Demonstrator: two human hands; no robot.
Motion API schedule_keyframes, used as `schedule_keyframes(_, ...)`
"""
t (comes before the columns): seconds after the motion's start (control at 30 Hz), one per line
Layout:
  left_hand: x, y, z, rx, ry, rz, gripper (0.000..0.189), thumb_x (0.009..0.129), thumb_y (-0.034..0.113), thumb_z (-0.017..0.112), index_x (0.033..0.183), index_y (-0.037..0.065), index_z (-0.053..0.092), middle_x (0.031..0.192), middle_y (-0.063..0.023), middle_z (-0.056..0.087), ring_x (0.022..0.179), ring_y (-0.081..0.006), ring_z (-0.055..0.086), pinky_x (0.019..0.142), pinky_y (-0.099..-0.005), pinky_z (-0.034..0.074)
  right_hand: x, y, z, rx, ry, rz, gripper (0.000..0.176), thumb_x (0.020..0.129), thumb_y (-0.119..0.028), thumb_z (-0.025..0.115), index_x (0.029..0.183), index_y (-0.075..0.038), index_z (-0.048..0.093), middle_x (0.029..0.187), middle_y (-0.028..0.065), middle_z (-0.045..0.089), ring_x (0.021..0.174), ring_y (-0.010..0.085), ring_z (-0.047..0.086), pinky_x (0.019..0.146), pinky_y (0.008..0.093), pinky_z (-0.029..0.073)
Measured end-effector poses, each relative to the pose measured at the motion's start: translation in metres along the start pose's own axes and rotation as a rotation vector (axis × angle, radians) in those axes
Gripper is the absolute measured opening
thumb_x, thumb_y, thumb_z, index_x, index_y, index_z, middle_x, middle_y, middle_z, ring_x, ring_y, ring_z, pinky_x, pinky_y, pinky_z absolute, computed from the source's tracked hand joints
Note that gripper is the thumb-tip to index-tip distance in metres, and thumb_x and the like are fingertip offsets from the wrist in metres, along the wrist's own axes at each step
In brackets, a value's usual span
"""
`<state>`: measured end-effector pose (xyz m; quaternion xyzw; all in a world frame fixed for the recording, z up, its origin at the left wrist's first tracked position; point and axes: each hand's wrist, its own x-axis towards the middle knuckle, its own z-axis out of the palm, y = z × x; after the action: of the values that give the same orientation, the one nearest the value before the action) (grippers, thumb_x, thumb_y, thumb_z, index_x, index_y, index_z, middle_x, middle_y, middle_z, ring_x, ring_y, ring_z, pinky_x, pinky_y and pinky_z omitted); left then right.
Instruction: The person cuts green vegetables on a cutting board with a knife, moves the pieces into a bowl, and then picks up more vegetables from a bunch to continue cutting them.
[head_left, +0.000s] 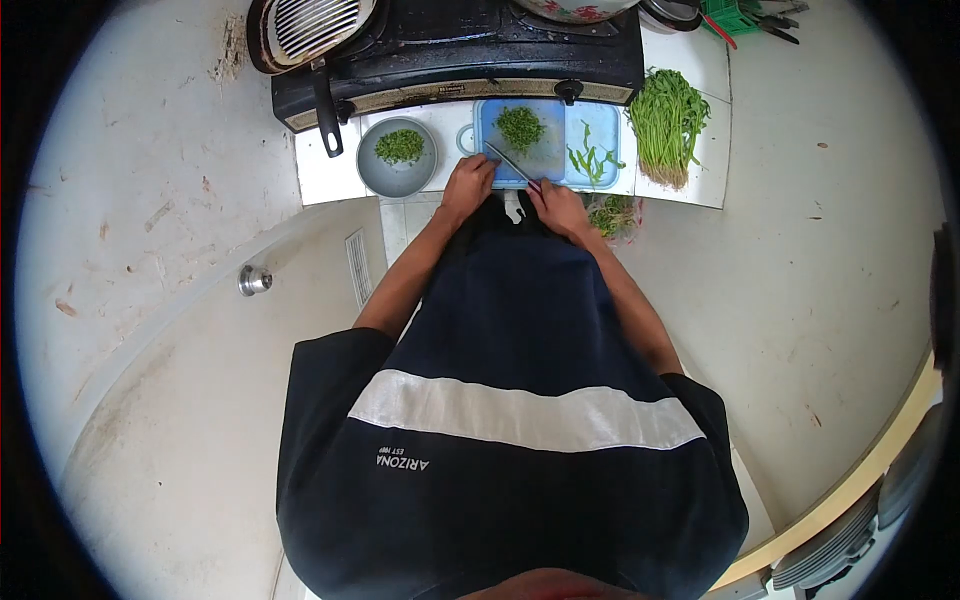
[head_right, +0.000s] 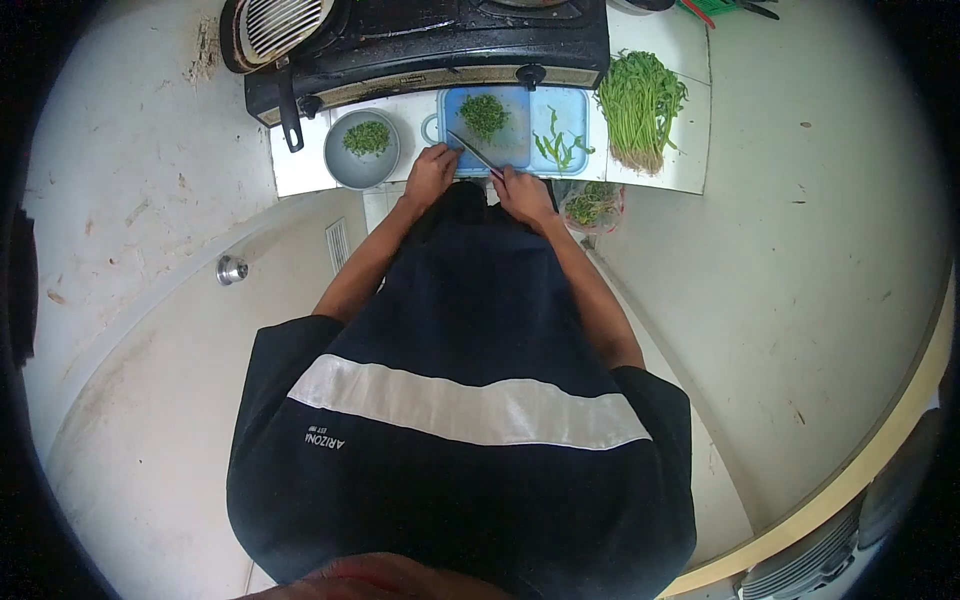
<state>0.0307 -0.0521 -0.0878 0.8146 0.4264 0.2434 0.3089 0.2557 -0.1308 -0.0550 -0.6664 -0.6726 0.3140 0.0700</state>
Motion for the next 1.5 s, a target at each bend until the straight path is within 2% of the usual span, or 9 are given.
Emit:
schedule_keyframes(0.43,0.0,0.0,-0.001,0.003,0.0,-0.002,0.019,0.088,0.003,0.067,0.106,0.002,0.073,0.091,-0.0155,0.062,0.086,-0.0391,0.064,0.078,-0.0478,0.054,0.015,-0.009,0.016,-0.017,0.002,-0.032,0.039,0.105,-0.037,0.055,0.101,0.002,0.062,0.073,0.0293,0.067,0.069,0.0504,0.067,0.064,0.0575,0.056)
schedule_keyframes(0.53,0.0,-0.002,0.001,0.004,0.001,-0.003,0.019,0.088,0.004,0.068,0.106,0.002,0.073,0.09,-0.0151,0.062,0.085,-0.038,0.064,0.077,-0.047,0.054,0.008,-0.004,0.011,-0.039,-0.021,-0.032,0.042,0.104,-0.038,0.055,0.097,0.003,0.062,0.073,0.0274,0.068,0.07,0.0475,0.07,0.066,0.0568,0.057)
schedule_keyframes(0.63,-0.001,-0.001,0.002,0.015,0.006,-0.01,0.02,0.087,0.003,0.068,0.107,0.002,0.073,0.089,-0.0148,0.062,0.083,-0.0372,0.064,0.076,-0.0464,0.054,0.001,-0.001,0.004,-0.046,0.039,-0.049,0.041,0.104,-0.037,0.055,0.098,0.003,0.061,0.073,0.0284,0.068,0.071,0.0482,0.07,0.067,0.0573,0.057)
schedule_keyframes(0.7,-0.002,-0.001,0.001,0.019,-0.029,-0.044,0.022,0.087,0.003,0.067,0.108,0.004,0.074,0.094,-0.0129,0.065,0.087,-0.0368,0.065,0.083,-0.0456,0.055,0.001,0.001,0.001,-0.002,0.003,0.012,0.041,0.104,-0.036,0.055,0.099,0.004,0.061,0.074,0.0292,0.068,0.073,0.0487,0.07,0.068,0.0575,0.057)
schedule_keyframes(0.83,0.0,-0.002,0.001,0.02,-0.017,-0.017,0.021,0.087,0.004,0.068,0.107,0.004,0.073,0.095,-0.013,0.065,0.087,-0.0369,0.065,0.083,-0.0451,0.055,0.001,0.002,0.007,-0.001,-0.01,-0.018,0.041,0.105,-0.036,0.054,0.101,0.004,0.06,0.075,0.0295,0.068,0.074,0.0497,0.069,0.068,0.0574,0.057)
schedule_keyframes(0.9,0.0,-0.002,0.0,0.019,0.002,0.011,0.018,0.087,0.003,0.069,0.104,0.001,0.073,0.089,-0.0154,0.063,0.084,-0.0374,0.064,0.077,-0.046,0.054,0.0,0.001,0.012,-0.001,0.048,-0.095,0.04,0.105,-0.036,0.054,0.101,0.003,0.06,0.075,0.0289,0.068,0.072,0.0497,0.069,0.067,0.0573,0.057)
schedule_keyframes(1.2,0.0,-0.003,0.001,0.021,0.013,0.001,0.016,0.086,0.003,0.069,0.102,0.002,0.072,0.089,-0.0151,0.063,0.085,-0.0378,0.065,0.077,-0.0465,0.054,0.019,-0.008,0.02,0.004,-0.039,-0.039,0.042,0.105,-0.037,0.054,0.099,0.003,0.063,0.076,0.0294,0.069,0.075,0.0486,0.07,0.068,0.0555,0.058)
schedule_keyframes(1.43,0.0,-0.003,0.004,0.009,0.045,-0.009,0.017,0.086,0.003,0.07,0.103,0.002,0.073,0.088,-0.0146,0.063,0.083,-0.0375,0.065,0.076,-0.0464,0.054,0.004,0.001,0.016,-0.066,0.027,-0.069,0.04,0.104,-0.036,0.056,0.097,0.004,0.062,0.073,0.0291,0.068,0.071,0.0495,0.069,0.066,0.0566,0.057)
schedule_keyframes(1.5,-0.001,-0.002,0.003,0.004,0.015,-0.038,0.016,0.088,0.005,0.068,0.103,0.003,0.073,0.092,-0.0143,0.065,0.087,-0.036,0.065,0.082,-0.0453,0.054,0.002,0.004,0.013,-0.024,0.02,-0.038,0.041,0.104,-0.036,0.055,0.098,0.004,0.062,0.072,0.0291,0.067,0.071,0.05,0.069,0.067,0.0579,0.057)
